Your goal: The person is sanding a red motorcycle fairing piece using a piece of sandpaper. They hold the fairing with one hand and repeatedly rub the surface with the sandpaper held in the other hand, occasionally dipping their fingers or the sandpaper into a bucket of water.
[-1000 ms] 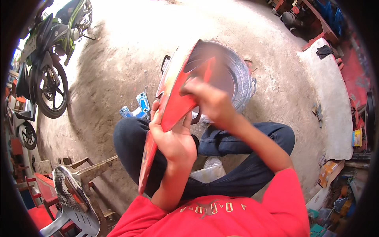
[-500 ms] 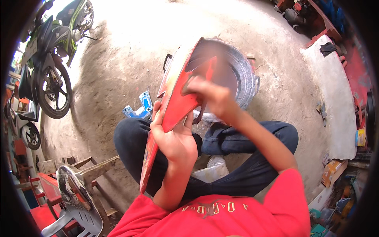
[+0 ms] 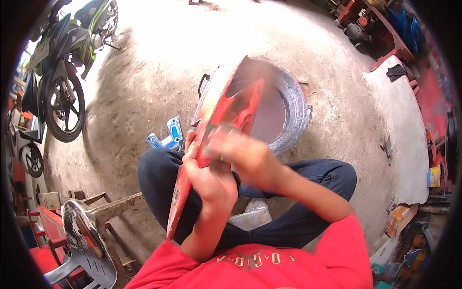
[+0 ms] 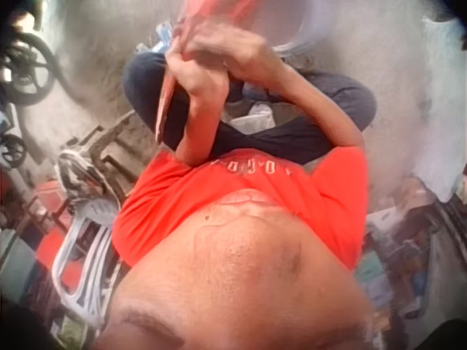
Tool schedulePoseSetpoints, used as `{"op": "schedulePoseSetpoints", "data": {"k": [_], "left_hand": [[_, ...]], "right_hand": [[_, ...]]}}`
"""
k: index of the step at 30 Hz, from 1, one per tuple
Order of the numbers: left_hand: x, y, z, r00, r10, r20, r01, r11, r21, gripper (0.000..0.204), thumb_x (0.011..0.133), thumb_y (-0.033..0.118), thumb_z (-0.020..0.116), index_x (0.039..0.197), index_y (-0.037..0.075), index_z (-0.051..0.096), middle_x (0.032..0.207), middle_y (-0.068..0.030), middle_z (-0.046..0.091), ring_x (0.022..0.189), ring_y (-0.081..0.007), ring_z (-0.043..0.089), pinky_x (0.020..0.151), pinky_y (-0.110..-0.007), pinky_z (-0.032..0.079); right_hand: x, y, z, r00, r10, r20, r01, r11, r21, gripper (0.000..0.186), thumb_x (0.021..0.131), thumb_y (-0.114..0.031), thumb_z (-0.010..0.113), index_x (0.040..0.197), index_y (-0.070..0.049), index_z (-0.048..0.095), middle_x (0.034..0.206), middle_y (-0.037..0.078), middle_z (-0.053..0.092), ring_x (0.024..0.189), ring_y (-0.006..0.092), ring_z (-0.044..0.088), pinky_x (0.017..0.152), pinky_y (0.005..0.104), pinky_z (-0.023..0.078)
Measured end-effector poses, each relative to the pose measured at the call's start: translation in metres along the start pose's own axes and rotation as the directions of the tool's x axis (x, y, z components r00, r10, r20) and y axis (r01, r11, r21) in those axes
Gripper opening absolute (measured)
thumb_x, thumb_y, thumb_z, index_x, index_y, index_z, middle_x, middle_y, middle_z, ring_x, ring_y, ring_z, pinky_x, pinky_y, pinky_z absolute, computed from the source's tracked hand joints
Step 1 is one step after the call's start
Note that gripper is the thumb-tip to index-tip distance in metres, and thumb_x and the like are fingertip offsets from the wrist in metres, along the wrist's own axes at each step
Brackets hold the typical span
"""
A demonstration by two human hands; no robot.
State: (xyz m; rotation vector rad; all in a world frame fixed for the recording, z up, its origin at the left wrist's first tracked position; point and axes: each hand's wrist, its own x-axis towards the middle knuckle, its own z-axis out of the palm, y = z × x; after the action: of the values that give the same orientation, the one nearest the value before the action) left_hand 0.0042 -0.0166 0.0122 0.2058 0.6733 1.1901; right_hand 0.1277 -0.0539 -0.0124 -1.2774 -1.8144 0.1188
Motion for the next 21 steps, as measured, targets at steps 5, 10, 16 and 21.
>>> {"op": "schedulePoseSetpoints", "data": {"k": [5, 10, 16, 21], "left_hand": [[-0.005, -0.003, 0.011, 0.999, -0.034, -0.03, 0.035, 0.999, 0.037, 0.039, 0.104, 0.029, 0.045, 0.14, 0.016, 0.045, 0.143, -0.013, 0.057, 0.126, -0.029, 0.06, 0.102, -0.048, 0.052], [0.006, -0.001, -0.01, 1.0, 0.003, 0.016, -0.002, 1.0, -0.02, 0.039, 0.104, 0.029, 0.046, 0.141, 0.017, 0.044, 0.143, -0.0128, 0.057, 0.129, -0.0292, 0.06, 0.102, -0.048, 0.052], [-0.004, -0.003, 0.011, 0.999, -0.021, -0.03, 0.023, 0.998, 0.062, 0.042, 0.103, 0.03, 0.047, 0.142, 0.017, 0.043, 0.144, -0.0114, 0.058, 0.127, -0.0284, 0.061, 0.104, -0.048, 0.051], [0.008, -0.004, -0.014, 0.998, 0.043, 0.04, -0.042, 0.999, -0.027, 0.04, 0.104, 0.029, 0.047, 0.141, 0.015, 0.044, 0.141, -0.0123, 0.058, 0.128, -0.0287, 0.06, 0.106, -0.047, 0.049]], "right_hand": [[0.001, 0.073, -0.013, 0.904, 0.424, -0.054, -0.415, 0.901, 0.125, 0.026, 0.099, -0.003, 0.062, 0.124, -0.002, 0.069, 0.129, 0.021, 0.07, 0.124, 0.0291, 0.068, 0.1, 0.0407, 0.057], [0.007, -0.002, -0.001, 1.0, -0.019, -0.016, 0.02, 0.998, 0.067, 0.039, 0.09, 0.0, 0.062, 0.127, -0.007, 0.069, 0.128, 0.017, 0.071, 0.121, 0.0349, 0.068, 0.106, 0.0455, 0.053], [0.005, 0.073, -0.011, 0.945, 0.296, -0.136, -0.292, 0.955, 0.047, 0.036, 0.089, 0.004, 0.059, 0.123, -0.003, 0.069, 0.116, 0.018, 0.074, 0.103, 0.0322, 0.075, 0.085, 0.0407, 0.063], [0.011, -0.011, -0.011, 0.997, -0.036, 0.07, 0.026, 0.99, 0.142, 0.044, 0.086, 0.009, 0.058, 0.126, -0.004, 0.07, 0.126, 0.02, 0.071, 0.124, 0.0364, 0.066, 0.107, 0.0434, 0.053]]}}
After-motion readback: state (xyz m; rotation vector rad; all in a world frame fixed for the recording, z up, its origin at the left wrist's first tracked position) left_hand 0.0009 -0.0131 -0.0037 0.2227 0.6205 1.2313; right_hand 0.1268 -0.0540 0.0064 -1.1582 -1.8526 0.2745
